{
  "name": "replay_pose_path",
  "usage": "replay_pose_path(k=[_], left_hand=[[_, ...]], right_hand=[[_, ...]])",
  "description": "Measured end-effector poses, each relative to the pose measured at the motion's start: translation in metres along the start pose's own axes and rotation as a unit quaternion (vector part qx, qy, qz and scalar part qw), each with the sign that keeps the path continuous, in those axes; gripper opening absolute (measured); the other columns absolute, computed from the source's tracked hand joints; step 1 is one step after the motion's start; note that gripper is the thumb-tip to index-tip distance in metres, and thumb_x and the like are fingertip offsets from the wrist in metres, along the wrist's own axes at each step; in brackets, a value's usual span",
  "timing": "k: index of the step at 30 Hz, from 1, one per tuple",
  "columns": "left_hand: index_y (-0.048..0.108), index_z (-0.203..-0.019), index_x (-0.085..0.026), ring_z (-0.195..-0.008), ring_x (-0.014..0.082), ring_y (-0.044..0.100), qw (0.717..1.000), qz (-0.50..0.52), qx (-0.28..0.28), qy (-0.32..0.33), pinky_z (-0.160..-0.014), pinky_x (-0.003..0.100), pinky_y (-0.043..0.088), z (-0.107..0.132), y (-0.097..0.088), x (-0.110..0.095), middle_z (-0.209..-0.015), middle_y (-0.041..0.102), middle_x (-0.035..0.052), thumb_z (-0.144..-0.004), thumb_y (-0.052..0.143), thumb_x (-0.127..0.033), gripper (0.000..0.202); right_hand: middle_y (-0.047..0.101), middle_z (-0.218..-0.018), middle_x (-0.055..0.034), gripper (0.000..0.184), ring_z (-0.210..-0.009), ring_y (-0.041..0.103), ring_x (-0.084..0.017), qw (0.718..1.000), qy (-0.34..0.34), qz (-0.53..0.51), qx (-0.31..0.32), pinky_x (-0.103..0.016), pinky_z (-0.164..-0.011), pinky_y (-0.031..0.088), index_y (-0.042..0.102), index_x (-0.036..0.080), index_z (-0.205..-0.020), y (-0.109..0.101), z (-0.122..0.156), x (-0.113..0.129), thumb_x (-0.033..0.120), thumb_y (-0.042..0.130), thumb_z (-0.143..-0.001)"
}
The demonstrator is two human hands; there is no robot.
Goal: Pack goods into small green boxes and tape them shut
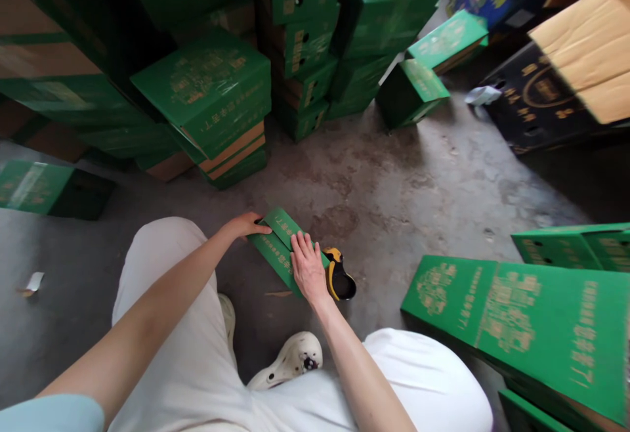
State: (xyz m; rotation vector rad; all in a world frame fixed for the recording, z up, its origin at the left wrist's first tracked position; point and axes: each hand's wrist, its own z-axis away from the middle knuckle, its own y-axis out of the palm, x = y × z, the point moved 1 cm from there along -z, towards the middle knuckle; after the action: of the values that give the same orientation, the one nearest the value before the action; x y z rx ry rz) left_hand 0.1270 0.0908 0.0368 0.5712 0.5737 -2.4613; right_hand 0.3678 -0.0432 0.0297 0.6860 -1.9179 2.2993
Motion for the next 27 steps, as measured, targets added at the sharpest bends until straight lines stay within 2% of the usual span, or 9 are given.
replay_pose_path(k=[3, 5, 8, 10, 12, 15, 20, 22, 27], left_hand=[[0.064, -0.139, -0.026, -0.108, 0.0272, 0.073, 1.0, 0.007, 0.012, 0.018, -0.067, 0.025, 0.058, 0.002, 0.0, 0.002, -0.129, 0.074, 0.0055, -0.084, 0.07, -0.057, 0.063], [0.062, -0.142, -0.027, -0.117, 0.0279, 0.071, 0.999, -0.01, 0.001, 0.051, -0.079, 0.028, 0.06, 0.001, 0.001, 0.003, -0.134, 0.072, 0.005, -0.085, 0.069, -0.057, 0.064], [0.038, -0.162, -0.026, -0.145, 0.0258, 0.05, 0.988, -0.035, -0.057, 0.137, -0.109, 0.032, 0.049, -0.003, 0.006, 0.001, -0.161, 0.047, 0.0058, -0.088, 0.067, -0.049, 0.083], [0.016, -0.168, -0.025, -0.154, 0.0222, 0.036, 0.982, -0.053, -0.078, 0.163, -0.118, 0.031, 0.04, -0.005, 0.01, -0.002, -0.17, 0.03, 0.0057, -0.09, 0.065, -0.044, 0.094], [0.002, -0.169, -0.023, -0.153, 0.0216, 0.037, 0.983, -0.072, -0.067, 0.152, -0.119, 0.032, 0.039, -0.005, 0.014, -0.003, -0.17, 0.026, 0.0073, -0.093, 0.06, -0.042, 0.097], [-0.008, -0.168, -0.02, -0.149, 0.0232, 0.044, 0.986, -0.091, -0.045, 0.135, -0.118, 0.033, 0.038, -0.003, 0.017, -0.003, -0.169, 0.028, 0.0113, -0.097, 0.055, -0.045, 0.098], [-0.011, -0.167, -0.017, -0.158, 0.0244, 0.024, 0.978, -0.085, -0.052, 0.181, -0.126, 0.037, 0.027, -0.007, 0.023, 0.003, -0.173, 0.009, 0.0123, -0.097, 0.052, -0.049, 0.1], [-0.009, -0.167, -0.014, -0.159, 0.025, 0.02, 0.977, -0.068, -0.067, 0.192, -0.128, 0.04, 0.023, -0.011, 0.026, 0.005, -0.173, 0.006, 0.014, -0.098, 0.051, -0.047, 0.098], [0.005, -0.169, -0.018, -0.156, 0.0276, 0.031, 0.979, -0.022, -0.097, 0.177, -0.126, 0.042, 0.03, -0.012, 0.031, 0.006, -0.17, 0.024, 0.013, -0.095, 0.059, -0.037, 0.094]], right_hand=[[0.037, -0.165, -0.0108, 0.051, -0.158, 0.023, -0.027, 1.0, -0.005, 0.004, -0.015, -0.054, -0.127, 0.022, 0.043, 0.018, -0.159, -0.001, -0.002, -0.001, 0.025, 0.035, -0.109], [0.04, -0.164, -0.0111, 0.049, -0.157, 0.025, -0.027, 0.999, -0.009, 0.009, -0.031, -0.054, -0.127, 0.022, 0.047, 0.018, -0.157, 0.0, -0.003, -0.002, 0.026, 0.035, -0.11], [0.043, -0.162, -0.0109, 0.047, -0.156, 0.03, -0.027, 0.998, -0.014, 0.021, -0.051, -0.053, -0.126, 0.023, 0.049, 0.019, -0.156, 0.003, -0.004, -0.004, 0.026, 0.036, -0.11], [0.043, -0.162, -0.0104, 0.047, -0.156, 0.031, -0.026, 0.998, -0.013, 0.029, -0.057, -0.053, -0.127, 0.022, 0.049, 0.02, -0.156, 0.004, -0.004, -0.005, 0.026, 0.036, -0.111], [0.042, -0.163, -0.009, 0.047, -0.156, 0.03, -0.026, 0.998, -0.011, 0.038, -0.056, -0.053, -0.127, 0.02, 0.048, 0.022, -0.156, 0.003, -0.004, -0.005, 0.027, 0.036, -0.111], [0.039, -0.164, -0.0066, 0.047, -0.156, 0.029, -0.026, 0.997, -0.008, 0.049, -0.057, -0.053, -0.127, 0.019, 0.046, 0.024, -0.157, 0.001, -0.004, -0.004, 0.028, 0.037, -0.111], [0.041, -0.163, -0.0042, 0.048, -0.155, 0.031, -0.025, 0.994, -0.013, 0.054, -0.099, -0.05, -0.127, 0.019, 0.046, 0.026, -0.158, 0.001, -0.004, -0.003, 0.032, 0.041, -0.11], [0.043, -0.163, -0.0041, 0.047, -0.154, 0.033, -0.026, 0.991, -0.02, 0.054, -0.118, -0.05, -0.127, 0.02, 0.048, 0.027, -0.157, 0.003, -0.004, -0.004, 0.032, 0.042, -0.11], [0.044, -0.161, -0.0053, 0.046, -0.153, 0.036, -0.028, 0.99, -0.031, 0.052, -0.129, -0.053, -0.126, 0.022, 0.05, 0.026, -0.155, 0.005, -0.003, -0.005, 0.029, 0.043, -0.11]])
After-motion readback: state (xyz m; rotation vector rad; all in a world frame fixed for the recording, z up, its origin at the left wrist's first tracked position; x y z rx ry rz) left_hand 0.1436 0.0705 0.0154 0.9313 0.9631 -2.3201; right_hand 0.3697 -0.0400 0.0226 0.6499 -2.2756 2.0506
